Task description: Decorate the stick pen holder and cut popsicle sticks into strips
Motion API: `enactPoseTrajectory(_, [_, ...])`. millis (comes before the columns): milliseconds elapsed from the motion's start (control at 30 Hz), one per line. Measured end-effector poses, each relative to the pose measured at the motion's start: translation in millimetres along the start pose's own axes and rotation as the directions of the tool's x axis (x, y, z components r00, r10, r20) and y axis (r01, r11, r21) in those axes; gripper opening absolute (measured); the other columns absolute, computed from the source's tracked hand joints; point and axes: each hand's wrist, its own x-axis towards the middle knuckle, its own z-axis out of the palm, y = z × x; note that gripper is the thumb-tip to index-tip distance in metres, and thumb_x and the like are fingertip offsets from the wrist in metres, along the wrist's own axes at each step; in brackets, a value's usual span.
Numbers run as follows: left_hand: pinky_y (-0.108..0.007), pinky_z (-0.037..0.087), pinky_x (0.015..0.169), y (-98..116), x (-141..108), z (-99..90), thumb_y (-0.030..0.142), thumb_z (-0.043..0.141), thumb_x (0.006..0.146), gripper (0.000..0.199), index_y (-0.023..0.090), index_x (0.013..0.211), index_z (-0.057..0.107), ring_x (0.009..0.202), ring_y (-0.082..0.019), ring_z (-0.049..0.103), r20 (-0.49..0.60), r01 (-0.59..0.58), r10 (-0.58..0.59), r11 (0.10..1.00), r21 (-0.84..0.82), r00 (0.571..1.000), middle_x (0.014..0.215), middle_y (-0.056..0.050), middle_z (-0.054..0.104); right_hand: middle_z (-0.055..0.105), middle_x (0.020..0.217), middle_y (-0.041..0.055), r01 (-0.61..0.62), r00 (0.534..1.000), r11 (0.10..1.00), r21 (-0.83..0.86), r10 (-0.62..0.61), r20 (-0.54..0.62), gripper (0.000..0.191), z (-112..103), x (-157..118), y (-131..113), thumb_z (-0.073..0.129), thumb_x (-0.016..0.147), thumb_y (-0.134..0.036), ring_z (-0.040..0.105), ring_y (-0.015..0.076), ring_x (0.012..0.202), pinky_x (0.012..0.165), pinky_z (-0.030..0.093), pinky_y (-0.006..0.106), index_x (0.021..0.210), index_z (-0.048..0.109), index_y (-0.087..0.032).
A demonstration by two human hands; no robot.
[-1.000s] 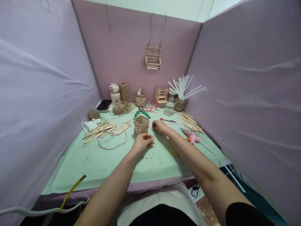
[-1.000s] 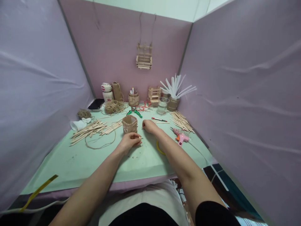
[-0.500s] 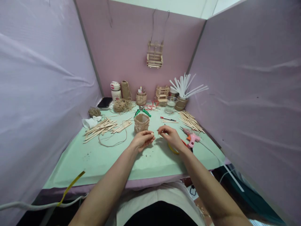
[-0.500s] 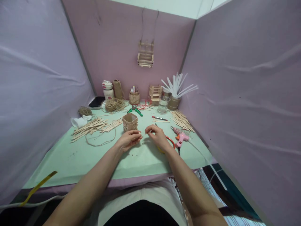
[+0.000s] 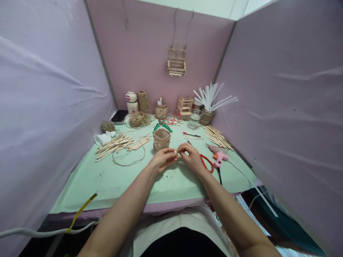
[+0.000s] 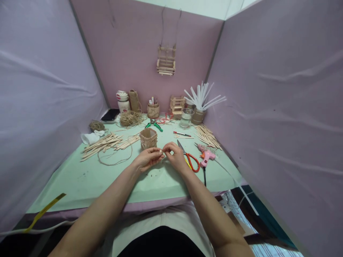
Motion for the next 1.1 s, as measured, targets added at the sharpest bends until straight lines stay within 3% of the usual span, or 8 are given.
enactPoseTrajectory(233, [-0.020, 0.053, 0.063, -1.1, 2.2, 1.9, 0.013, 0.081, 0.063, 0.028, 0.013, 0.082, 0.060, 0.064, -0.011, 0.066, -0.058, -0.083, 0.084, 0.996, 0.034, 0.995, 0.067, -0.003, 0.067, 0.066, 0.092, 0.0047, -0.234, 0.968, 0.966, 0.114, 0.242, -0.066, 0.022, -0.4, -2.7, -1.4, 0.056, 0.078, -0.025, 0.060, 0.0178, 0.084, 0.075, 0.047, 0.030, 0.098, 0.064, -0.020])
enactPoseTrajectory(400, [-0.022, 0.053, 0.064, -1.4, 2.2, 4.1, 0.013, 0.082, 0.061, 0.032, 0.013, 0.083, 0.058, 0.062, -0.011, 0.066, -0.095, -0.123, 0.129, 0.990, 0.066, 0.987, 0.067, -0.002, 0.067, 0.068, 0.082, 0.0028, -0.387, 0.920, 0.888, 0.248, 0.392, 0.032, 0.024, -1.3, -2.5, -1.4, 0.058, 0.077, -0.034, 0.061, 0.0149, 0.070, 0.068, 0.048, 0.028, 0.093, 0.068, -0.019])
enactPoseTrajectory(600, [-0.023, 0.054, 0.063, -0.9, -1.8, 4.5, 0.014, 0.082, 0.061, 0.032, 0.012, 0.083, 0.059, 0.064, -0.012, 0.066, -0.042, -0.119, 0.122, 0.991, 0.066, 0.992, 0.069, -0.004, 0.067, 0.068, 0.077, 0.0021, -0.450, 0.892, 0.818, 0.359, 0.431, 0.137, 0.027, -0.9, -0.6, -1.7, 0.068, 0.070, -0.042, 0.061, 0.0152, 0.068, 0.066, 0.048, 0.028, 0.084, 0.069, -0.019])
enactPoseTrajectory(833, [-0.023, 0.052, 0.065, -2.0, 1.7, 2.8, 0.014, 0.082, 0.060, 0.027, 0.012, 0.076, 0.060, 0.066, -0.013, 0.067, -0.086, -0.144, 0.149, 0.988, 0.062, 0.985, 0.068, -0.002, 0.065, 0.060, 0.064, -0.0021, -0.464, 0.876, 0.820, 0.335, 0.481, 0.034, 0.022, -3.7, 1.7, -9.1, 0.072, 0.066, -0.038, 0.052, 0.0120, 0.060, 0.058, 0.042, 0.024, 0.072, 0.064, -0.018])
enactPoseTrajectory(1100, [-0.022, 0.049, 0.064, -1.5, 2.4, 4.1, 0.018, 0.083, 0.057, 0.029, 0.013, 0.074, 0.060, 0.061, -0.010, 0.063, -0.196, -0.162, 0.175, 0.984, 0.079, 0.965, 0.064, -0.001, 0.065, 0.060, 0.063, -0.0005, -0.501, 0.800, 0.777, 0.381, 0.584, -0.138, 0.022, 23.4, -2.4, -6.6, 0.067, 0.068, -0.039, 0.053, 0.0128, 0.057, 0.057, 0.044, 0.026, 0.072, 0.062, -0.019])
